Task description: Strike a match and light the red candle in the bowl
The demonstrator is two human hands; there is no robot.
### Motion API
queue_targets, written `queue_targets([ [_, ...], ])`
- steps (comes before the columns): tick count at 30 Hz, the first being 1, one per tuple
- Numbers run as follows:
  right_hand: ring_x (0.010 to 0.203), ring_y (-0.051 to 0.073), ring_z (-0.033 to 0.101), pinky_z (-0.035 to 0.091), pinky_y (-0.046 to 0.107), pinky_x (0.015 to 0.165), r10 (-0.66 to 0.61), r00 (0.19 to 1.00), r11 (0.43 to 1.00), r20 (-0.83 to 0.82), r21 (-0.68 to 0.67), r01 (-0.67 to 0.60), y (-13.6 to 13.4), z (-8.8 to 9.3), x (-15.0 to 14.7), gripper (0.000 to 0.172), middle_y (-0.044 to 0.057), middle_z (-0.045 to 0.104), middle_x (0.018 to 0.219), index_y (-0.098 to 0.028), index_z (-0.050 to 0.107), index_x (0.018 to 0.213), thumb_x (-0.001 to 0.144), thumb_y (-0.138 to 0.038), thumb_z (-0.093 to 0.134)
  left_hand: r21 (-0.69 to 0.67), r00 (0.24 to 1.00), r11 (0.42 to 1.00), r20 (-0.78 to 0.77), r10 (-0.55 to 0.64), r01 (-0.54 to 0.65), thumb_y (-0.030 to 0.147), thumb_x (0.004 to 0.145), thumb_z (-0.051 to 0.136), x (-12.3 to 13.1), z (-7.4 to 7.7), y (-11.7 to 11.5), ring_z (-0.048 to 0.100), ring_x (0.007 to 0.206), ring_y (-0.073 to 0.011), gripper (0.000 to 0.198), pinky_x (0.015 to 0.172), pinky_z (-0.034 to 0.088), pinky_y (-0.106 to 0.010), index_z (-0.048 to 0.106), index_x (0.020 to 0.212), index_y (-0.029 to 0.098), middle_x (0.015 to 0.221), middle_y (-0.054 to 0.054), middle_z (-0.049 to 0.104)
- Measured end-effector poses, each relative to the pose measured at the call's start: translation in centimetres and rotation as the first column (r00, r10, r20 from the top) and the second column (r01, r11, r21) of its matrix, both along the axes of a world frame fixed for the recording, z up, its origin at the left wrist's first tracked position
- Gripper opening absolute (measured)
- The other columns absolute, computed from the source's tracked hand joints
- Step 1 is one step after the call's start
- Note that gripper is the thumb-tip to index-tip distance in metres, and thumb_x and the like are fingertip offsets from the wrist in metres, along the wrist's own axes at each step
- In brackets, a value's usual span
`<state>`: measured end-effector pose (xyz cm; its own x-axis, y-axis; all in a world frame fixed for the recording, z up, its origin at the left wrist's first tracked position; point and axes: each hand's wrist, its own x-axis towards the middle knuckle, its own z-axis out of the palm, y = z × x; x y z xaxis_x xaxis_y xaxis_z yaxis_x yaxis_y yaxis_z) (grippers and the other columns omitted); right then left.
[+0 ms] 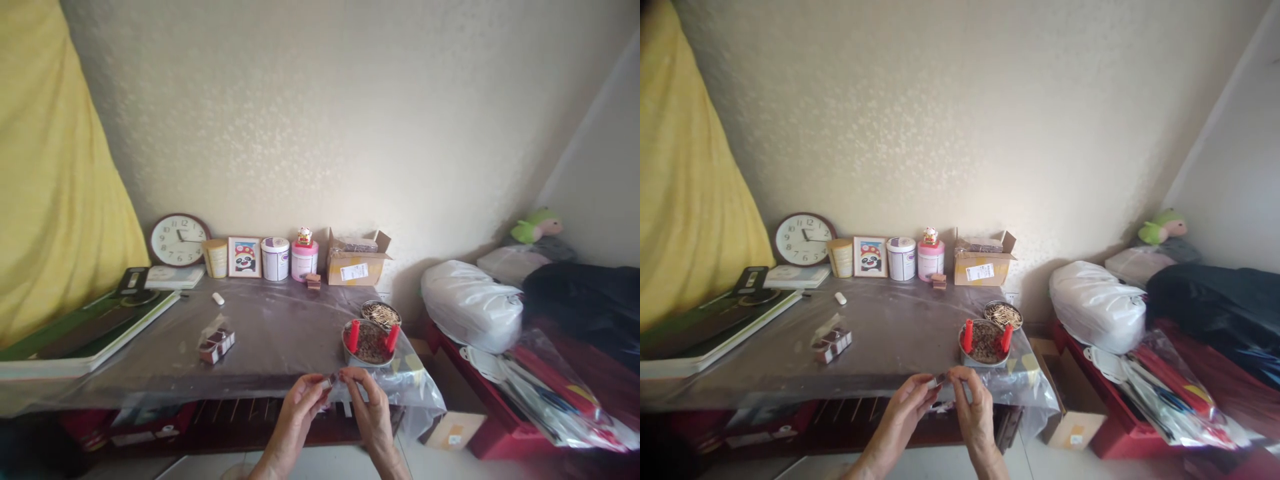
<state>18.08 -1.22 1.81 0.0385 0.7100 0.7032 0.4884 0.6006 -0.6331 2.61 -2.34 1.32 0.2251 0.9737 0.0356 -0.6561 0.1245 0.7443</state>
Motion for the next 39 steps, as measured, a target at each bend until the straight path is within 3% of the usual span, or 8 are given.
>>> queue_targets([
  [6, 0.078, 0.014, 0.067, 0.051, 0.021, 0.073, -0.103, 0.995, 0.982, 0.015, 0.162, 0.099, -2.4, 4.0, 0.0, 0.011, 0.001, 0.070, 0.085, -0.022, 0.062, 0.093, 0.087, -0.016, 0.054, -0.034, 0.998, 0.997, -0.009, 0.066, -0.066, 0.032, 0.077, 0.066, 0.2, 1.5, -0.1, 0.060, 0.092, -0.0204, 0.022, 0.086, 0.041, -0.033, 0.066, 0.091, 0.016, 0.091, -0.009, 0.069],
  [10, 0.090, 0.017, 0.065, 0.050, 0.029, 0.081, -0.077, 0.997, 0.939, 0.000, 0.337, 0.073, -4.7, 6.4, -0.7, 0.021, 0.005, 0.069, 0.097, -0.022, 0.058, 0.100, 0.085, -0.008, 0.054, -0.034, 0.994, 0.994, -0.037, 0.104, -0.106, 0.033, 0.071, 0.071, 0.5, 3.3, -0.3, 0.061, 0.089, -0.0201, 0.024, 0.087, 0.041, -0.033, 0.067, 0.086, 0.016, 0.086, -0.007, 0.070],
  [14, 0.088, 0.019, 0.064, 0.050, 0.032, 0.078, -0.111, 0.970, 0.948, 0.218, 0.317, 0.037, -3.4, 4.5, -0.4, 0.021, 0.005, 0.069, 0.099, -0.023, 0.061, 0.099, 0.085, -0.009, 0.054, 0.077, 0.990, 0.990, -0.073, 0.124, -0.118, 0.033, 0.076, 0.066, 0.7, 5.0, -1.5, 0.059, 0.095, -0.0205, 0.021, 0.091, 0.040, -0.034, 0.066, 0.091, 0.018, 0.095, -0.007, 0.069],
  [17, 0.079, 0.018, 0.065, 0.050, 0.029, 0.073, -0.280, 0.951, 0.945, 0.129, 0.214, 0.248, -1.2, 1.8, 0.8, 0.014, 0.004, 0.069, 0.086, -0.021, 0.063, 0.093, 0.089, -0.018, 0.050, 0.097, 0.985, 0.989, -0.123, 0.122, -0.110, 0.034, 0.078, 0.064, 0.2, 5.4, -2.4, 0.058, 0.099, -0.0214, 0.022, 0.093, 0.039, -0.034, 0.067, 0.093, 0.018, 0.099, -0.007, 0.069],
  [21, 0.080, 0.018, 0.063, 0.048, 0.028, 0.073, -0.326, 0.941, 0.940, -0.091, 0.074, 0.332, -0.5, 0.9, 2.3, 0.014, 0.004, 0.068, 0.086, -0.020, 0.062, 0.088, 0.087, -0.031, 0.053, -0.010, 0.985, 0.992, -0.116, 0.125, -0.127, 0.036, 0.070, 0.072, -1.5, 3.6, -2.8, 0.061, 0.094, -0.0213, 0.025, 0.091, 0.042, -0.033, 0.068, 0.086, 0.018, 0.095, -0.008, 0.071],
  [30, 0.084, 0.019, 0.056, 0.044, 0.030, 0.077, -0.282, 0.879, 0.957, -0.383, -0.053, 0.284, -1.7, 4.8, 3.0, 0.021, 0.003, 0.062, 0.086, -0.020, 0.062, 0.079, 0.080, -0.041, 0.061, -0.293, 0.985, 0.941, -0.036, 0.169, -0.172, 0.035, 0.053, 0.084, -5.1, -2.4, -2.6, 0.066, 0.076, -0.0173, 0.034, 0.073, 0.050, -0.028, 0.068, 0.079, 0.019, 0.079, -0.005, 0.074],
  [34, 0.081, 0.018, 0.056, 0.043, 0.030, 0.078, -0.281, 0.847, 0.957, -0.452, -0.072, 0.279, -1.5, 6.2, 3.4, 0.022, 0.001, 0.061, 0.084, -0.020, 0.064, 0.080, 0.078, -0.041, 0.063, -0.334, 0.986, 0.933, 0.043, 0.160, -0.137, 0.033, 0.053, 0.084, -5.6, -3.3, -2.7, 0.066, 0.071, -0.0155, 0.035, 0.070, 0.051, -0.028, 0.066, 0.081, 0.020, 0.086, -0.005, 0.075],
  [39, 0.081, 0.018, 0.057, 0.045, 0.030, 0.078, -0.233, 0.796, 0.971, -0.559, -0.093, 0.219, -0.7, 7.0, 3.6, 0.025, 0.001, 0.062, 0.082, -0.018, 0.064, 0.081, 0.075, -0.042, 0.066, -0.325, 0.989, 0.940, 0.068, 0.130, -0.101, 0.031, 0.054, 0.084, -5.3, -3.1, -3.0, 0.067, 0.069, -0.0158, 0.034, 0.069, 0.050, -0.028, 0.065, 0.080, 0.020, 0.082, -0.005, 0.075],
])
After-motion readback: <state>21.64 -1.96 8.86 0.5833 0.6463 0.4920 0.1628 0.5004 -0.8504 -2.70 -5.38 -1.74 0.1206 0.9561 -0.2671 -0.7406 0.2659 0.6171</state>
